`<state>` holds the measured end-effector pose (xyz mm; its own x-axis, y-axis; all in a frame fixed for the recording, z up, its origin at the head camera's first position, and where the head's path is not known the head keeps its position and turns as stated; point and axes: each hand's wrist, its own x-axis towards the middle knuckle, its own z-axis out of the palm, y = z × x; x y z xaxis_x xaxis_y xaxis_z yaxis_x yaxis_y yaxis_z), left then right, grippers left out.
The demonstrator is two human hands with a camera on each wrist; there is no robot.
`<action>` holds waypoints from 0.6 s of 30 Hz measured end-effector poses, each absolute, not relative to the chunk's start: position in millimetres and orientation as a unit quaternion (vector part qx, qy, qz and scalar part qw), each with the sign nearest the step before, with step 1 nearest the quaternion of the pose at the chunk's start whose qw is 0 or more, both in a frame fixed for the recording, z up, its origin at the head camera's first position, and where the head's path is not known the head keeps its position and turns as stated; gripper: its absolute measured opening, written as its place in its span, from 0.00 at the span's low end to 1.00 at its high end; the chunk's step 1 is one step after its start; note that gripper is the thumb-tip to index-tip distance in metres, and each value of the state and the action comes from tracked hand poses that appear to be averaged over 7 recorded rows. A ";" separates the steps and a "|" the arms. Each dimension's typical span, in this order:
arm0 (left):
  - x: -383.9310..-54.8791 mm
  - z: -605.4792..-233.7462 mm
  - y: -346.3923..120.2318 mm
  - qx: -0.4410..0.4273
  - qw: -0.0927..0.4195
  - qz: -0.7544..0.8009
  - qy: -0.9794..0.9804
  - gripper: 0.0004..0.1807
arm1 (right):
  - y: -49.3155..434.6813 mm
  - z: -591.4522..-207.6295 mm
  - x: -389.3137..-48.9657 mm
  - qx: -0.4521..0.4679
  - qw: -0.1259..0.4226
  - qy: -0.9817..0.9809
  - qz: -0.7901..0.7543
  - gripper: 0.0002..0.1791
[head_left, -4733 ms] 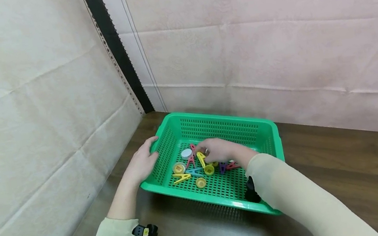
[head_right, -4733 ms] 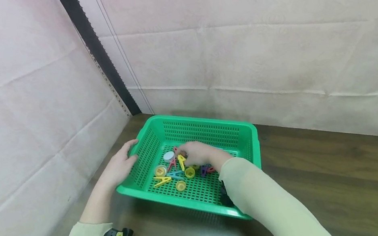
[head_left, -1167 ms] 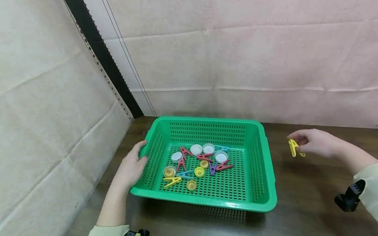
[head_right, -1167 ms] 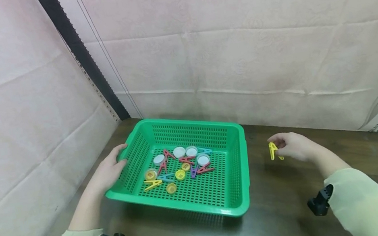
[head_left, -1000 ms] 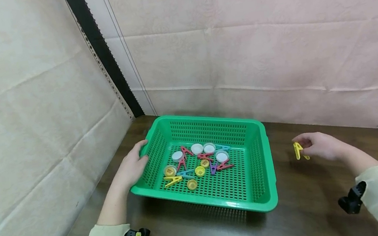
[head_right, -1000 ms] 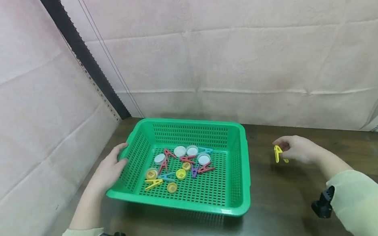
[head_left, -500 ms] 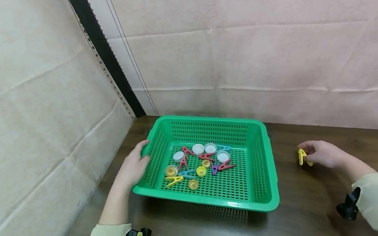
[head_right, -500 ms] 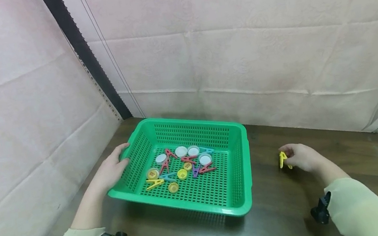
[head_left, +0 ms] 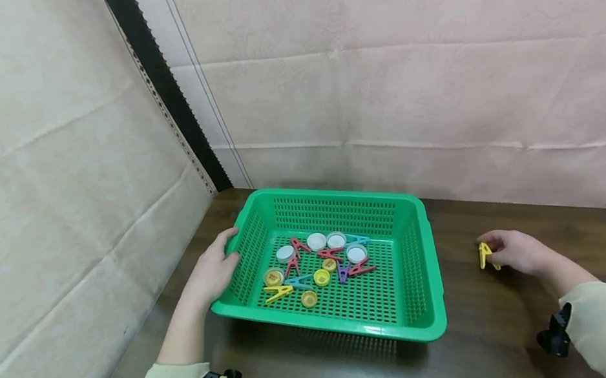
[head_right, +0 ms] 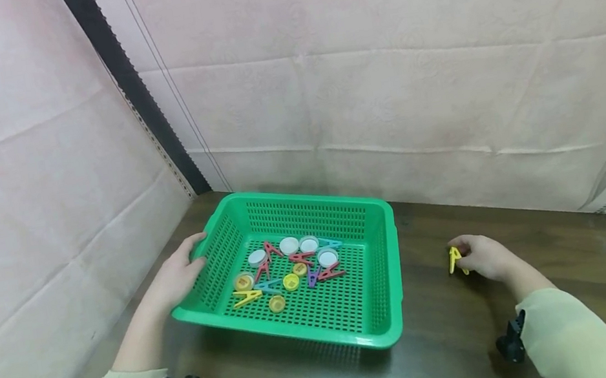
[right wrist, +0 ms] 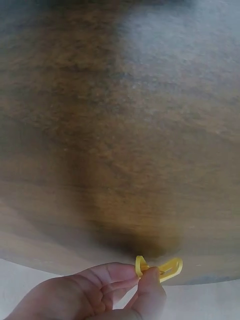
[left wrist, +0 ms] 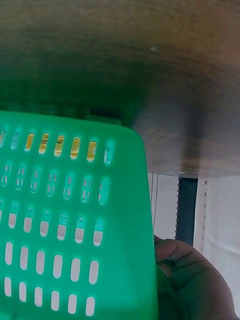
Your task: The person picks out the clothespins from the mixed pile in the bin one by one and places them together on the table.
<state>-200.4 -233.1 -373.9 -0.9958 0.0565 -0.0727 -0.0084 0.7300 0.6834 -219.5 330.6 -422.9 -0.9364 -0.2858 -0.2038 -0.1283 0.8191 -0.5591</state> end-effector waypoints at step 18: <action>-201.1 -375.9 -233.1 0.010 0.040 0.363 0.931 0.29 | 335.4 -433.2 -226.0 -0.109 0.133 0.943 -0.284 0.25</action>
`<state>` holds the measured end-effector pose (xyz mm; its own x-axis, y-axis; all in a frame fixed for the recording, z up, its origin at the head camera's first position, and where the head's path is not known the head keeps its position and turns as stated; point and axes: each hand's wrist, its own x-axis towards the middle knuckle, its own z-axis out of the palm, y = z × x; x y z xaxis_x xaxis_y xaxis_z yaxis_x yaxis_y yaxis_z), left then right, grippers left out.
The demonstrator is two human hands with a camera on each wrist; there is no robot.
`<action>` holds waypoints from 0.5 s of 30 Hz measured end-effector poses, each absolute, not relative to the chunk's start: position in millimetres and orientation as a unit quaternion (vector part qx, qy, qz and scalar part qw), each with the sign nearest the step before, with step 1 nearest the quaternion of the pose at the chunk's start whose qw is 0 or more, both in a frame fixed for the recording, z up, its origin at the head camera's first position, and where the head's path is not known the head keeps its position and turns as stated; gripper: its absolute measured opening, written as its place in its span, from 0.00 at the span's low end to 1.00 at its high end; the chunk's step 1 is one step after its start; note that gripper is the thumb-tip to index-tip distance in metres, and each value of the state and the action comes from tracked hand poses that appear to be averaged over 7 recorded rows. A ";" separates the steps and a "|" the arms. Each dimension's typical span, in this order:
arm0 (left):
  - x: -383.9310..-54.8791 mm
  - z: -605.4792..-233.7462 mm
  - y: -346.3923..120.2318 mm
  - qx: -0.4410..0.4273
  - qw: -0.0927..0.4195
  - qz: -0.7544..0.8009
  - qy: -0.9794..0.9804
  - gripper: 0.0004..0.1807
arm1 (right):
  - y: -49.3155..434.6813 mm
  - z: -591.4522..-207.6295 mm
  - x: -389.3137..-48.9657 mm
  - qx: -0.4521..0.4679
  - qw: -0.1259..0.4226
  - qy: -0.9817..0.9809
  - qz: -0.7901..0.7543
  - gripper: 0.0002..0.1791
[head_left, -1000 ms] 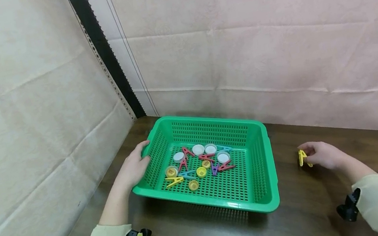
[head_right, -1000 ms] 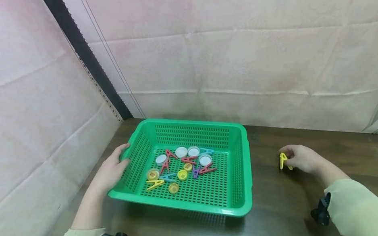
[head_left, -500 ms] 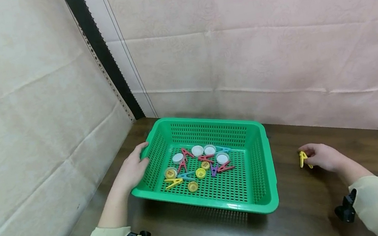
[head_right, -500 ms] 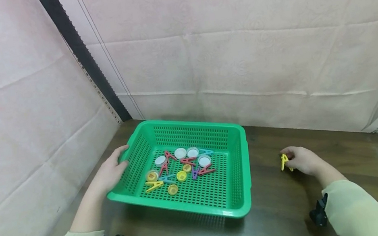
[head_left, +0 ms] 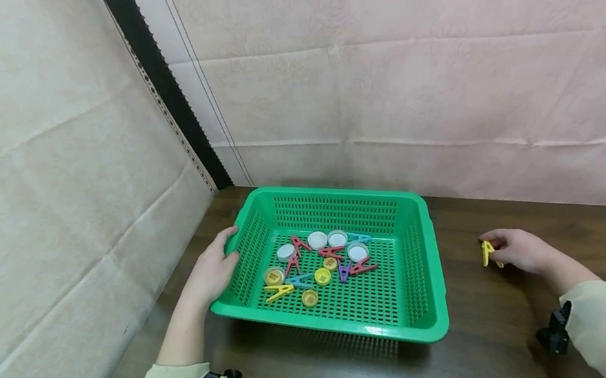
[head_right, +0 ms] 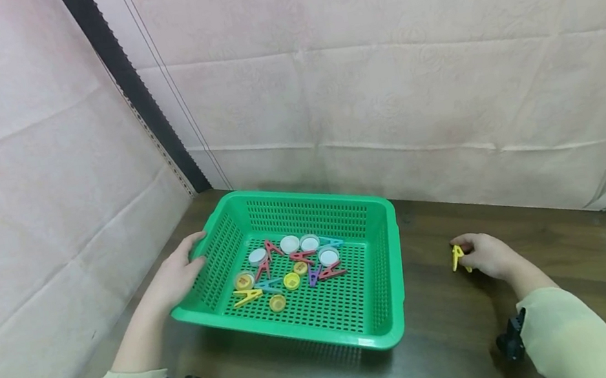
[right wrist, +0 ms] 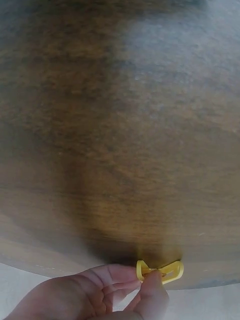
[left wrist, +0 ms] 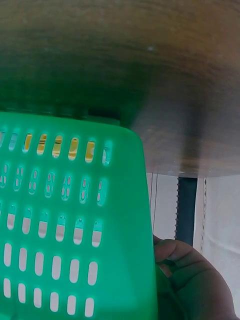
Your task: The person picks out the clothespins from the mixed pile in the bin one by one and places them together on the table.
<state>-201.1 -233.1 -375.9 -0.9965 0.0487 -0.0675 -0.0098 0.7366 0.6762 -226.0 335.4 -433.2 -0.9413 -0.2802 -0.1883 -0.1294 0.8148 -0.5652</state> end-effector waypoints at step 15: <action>-200.6 -374.6 -232.3 0.008 0.043 0.363 0.931 0.29 | 334.5 -432.0 -223.6 -0.107 0.130 0.941 -0.292 0.25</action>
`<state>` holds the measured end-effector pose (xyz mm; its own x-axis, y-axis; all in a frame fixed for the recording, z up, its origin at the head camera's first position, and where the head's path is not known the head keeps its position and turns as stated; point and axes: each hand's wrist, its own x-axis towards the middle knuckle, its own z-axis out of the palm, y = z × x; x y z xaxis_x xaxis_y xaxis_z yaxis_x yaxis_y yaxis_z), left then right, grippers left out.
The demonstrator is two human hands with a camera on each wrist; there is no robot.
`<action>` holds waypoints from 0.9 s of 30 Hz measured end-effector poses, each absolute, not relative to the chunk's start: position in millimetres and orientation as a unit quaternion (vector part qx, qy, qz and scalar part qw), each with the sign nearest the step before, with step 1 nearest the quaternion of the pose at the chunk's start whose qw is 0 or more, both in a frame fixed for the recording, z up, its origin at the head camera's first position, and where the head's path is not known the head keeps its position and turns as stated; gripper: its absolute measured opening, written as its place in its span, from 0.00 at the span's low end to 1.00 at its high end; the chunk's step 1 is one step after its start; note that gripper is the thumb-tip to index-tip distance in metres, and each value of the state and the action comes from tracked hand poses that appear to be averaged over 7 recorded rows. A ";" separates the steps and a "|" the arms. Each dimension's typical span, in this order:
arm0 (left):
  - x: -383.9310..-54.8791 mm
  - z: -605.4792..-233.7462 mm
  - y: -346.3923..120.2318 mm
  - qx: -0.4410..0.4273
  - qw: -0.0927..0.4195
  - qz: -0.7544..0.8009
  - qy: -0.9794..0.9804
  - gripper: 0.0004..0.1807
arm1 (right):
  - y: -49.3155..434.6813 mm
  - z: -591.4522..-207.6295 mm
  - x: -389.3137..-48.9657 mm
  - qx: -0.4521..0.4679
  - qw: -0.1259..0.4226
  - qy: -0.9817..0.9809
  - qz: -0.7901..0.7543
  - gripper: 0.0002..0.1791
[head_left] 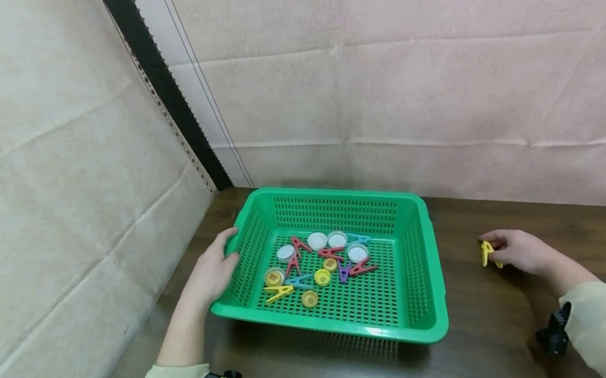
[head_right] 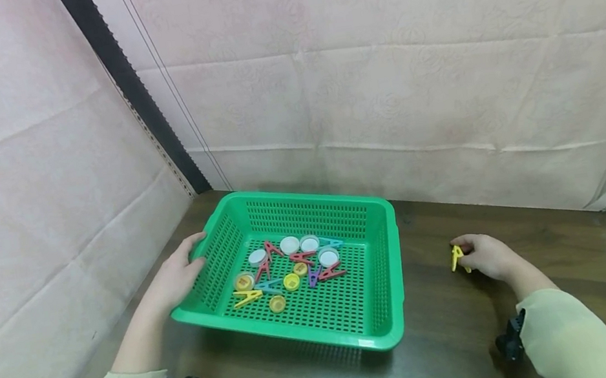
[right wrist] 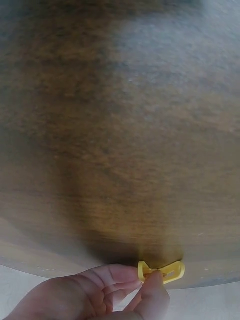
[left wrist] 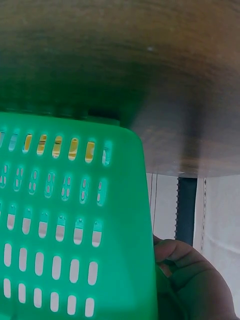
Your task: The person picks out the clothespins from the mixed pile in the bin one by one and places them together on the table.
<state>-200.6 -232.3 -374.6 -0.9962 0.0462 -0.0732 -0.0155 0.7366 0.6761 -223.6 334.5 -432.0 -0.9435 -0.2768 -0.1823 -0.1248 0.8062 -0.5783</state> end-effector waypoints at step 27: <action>-200.4 -374.1 -232.6 0.011 0.044 0.362 0.931 0.29 | 335.2 -432.1 -227.4 -0.109 0.123 0.938 -0.305 0.26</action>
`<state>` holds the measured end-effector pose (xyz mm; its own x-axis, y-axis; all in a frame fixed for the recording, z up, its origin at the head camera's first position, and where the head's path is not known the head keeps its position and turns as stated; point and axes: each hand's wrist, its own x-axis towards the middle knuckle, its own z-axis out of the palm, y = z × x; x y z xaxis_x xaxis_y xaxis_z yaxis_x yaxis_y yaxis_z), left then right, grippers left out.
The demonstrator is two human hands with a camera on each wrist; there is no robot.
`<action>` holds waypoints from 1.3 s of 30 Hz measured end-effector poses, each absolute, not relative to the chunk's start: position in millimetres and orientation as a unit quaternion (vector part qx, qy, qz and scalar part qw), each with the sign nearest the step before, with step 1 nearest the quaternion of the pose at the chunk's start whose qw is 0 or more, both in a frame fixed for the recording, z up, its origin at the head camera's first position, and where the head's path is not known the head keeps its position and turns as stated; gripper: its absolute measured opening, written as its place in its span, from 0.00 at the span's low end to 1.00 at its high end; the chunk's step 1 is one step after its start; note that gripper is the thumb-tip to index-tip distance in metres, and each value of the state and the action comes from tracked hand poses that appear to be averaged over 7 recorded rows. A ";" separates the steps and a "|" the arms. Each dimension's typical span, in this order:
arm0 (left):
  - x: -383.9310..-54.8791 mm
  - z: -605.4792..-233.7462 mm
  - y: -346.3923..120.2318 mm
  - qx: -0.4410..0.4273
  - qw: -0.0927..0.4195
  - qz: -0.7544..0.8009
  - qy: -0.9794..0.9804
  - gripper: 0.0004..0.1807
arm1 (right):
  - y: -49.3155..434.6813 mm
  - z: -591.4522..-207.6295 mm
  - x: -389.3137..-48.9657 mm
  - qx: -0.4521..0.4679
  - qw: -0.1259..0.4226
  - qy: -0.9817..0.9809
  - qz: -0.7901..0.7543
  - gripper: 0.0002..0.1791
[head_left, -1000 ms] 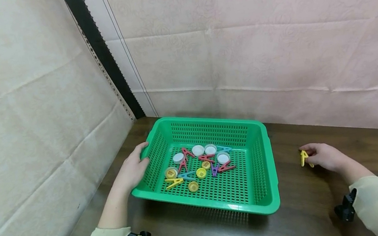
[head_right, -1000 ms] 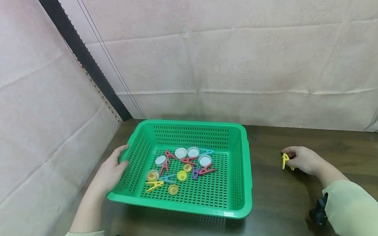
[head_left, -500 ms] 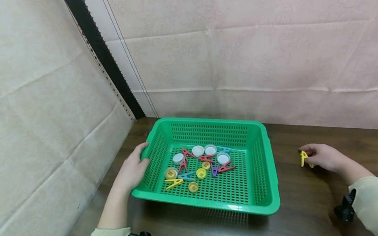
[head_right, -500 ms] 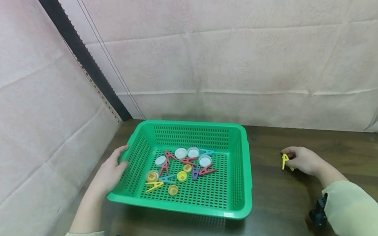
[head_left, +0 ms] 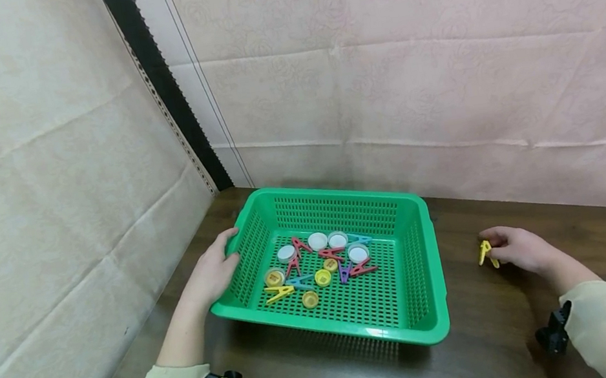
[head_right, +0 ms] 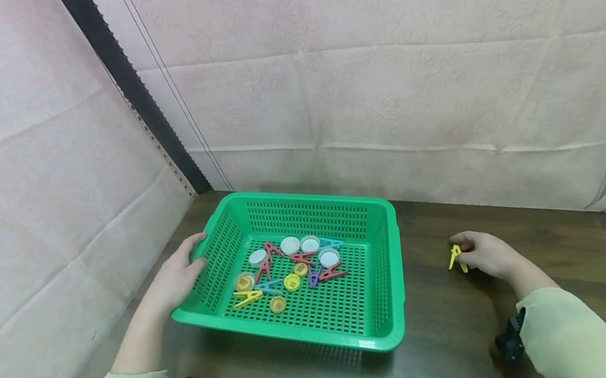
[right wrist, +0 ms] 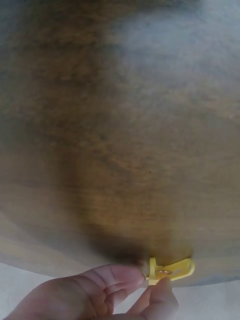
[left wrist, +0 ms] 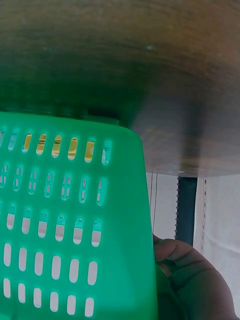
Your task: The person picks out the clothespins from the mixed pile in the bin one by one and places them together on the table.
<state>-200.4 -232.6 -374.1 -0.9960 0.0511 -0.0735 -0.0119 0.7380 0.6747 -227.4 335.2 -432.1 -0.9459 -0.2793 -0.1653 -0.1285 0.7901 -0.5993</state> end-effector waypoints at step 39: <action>-199.6 -372.5 -232.3 0.025 0.042 0.353 0.934 0.29 | 265.4 -351.5 -254.1 -0.154 0.052 0.947 -0.278 0.28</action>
<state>-199.6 -232.3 -372.5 -0.9952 0.0768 -0.0600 0.0180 0.7497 0.6616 -254.1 265.4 -351.5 -0.9469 -0.3212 -0.0128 -0.2632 0.7975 -0.5429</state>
